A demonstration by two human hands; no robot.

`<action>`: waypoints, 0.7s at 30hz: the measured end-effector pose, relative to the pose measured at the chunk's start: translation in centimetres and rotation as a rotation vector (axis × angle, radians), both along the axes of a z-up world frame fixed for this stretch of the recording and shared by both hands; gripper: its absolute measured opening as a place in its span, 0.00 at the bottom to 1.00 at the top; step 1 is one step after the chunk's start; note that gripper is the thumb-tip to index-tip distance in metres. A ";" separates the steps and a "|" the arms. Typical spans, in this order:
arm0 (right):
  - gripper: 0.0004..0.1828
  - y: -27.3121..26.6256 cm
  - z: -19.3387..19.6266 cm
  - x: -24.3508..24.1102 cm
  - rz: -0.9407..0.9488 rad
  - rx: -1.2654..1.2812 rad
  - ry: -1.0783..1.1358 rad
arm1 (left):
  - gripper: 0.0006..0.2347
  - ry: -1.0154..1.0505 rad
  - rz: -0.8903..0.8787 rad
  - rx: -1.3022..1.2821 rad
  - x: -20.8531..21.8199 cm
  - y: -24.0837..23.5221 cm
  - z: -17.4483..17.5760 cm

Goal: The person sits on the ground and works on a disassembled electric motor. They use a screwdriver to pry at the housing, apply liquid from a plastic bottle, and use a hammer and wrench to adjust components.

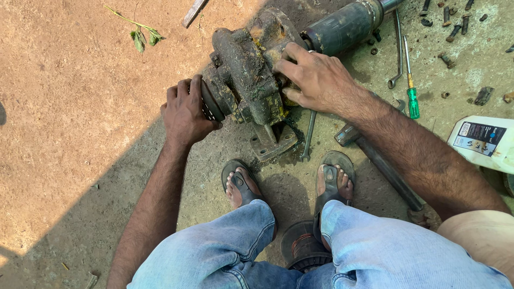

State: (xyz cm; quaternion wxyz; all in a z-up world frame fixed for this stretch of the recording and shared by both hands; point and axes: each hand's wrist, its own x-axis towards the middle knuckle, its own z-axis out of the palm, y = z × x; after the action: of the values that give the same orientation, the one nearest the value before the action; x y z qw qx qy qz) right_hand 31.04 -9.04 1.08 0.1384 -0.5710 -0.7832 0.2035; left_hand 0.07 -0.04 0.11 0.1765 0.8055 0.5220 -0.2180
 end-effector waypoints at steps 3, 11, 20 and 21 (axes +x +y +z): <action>0.24 0.0 0.1 0.1 -0.013 -0.014 0.006 | 0.55 0.000 -0.003 0.004 0.1 0.0 -0.1; 0.22 -0.1 0.3 0.2 -0.017 -0.068 0.018 | 0.55 -0.002 -0.010 0.008 -0.1 0.0 -0.3; 0.24 0.1 -0.2 0.4 -0.006 -0.078 -0.009 | 0.55 -0.009 -0.007 0.013 0.0 0.1 -0.3; 0.27 0.1 -0.1 0.5 -0.013 -0.054 -0.016 | 0.55 -0.012 -0.008 0.016 0.1 0.1 -0.3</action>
State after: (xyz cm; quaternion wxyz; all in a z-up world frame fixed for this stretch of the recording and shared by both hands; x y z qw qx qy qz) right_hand 31.56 -8.93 0.95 0.1182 -0.5814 -0.7746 0.2190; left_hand 0.19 0.10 -0.19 0.1724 0.8102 0.5196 -0.2095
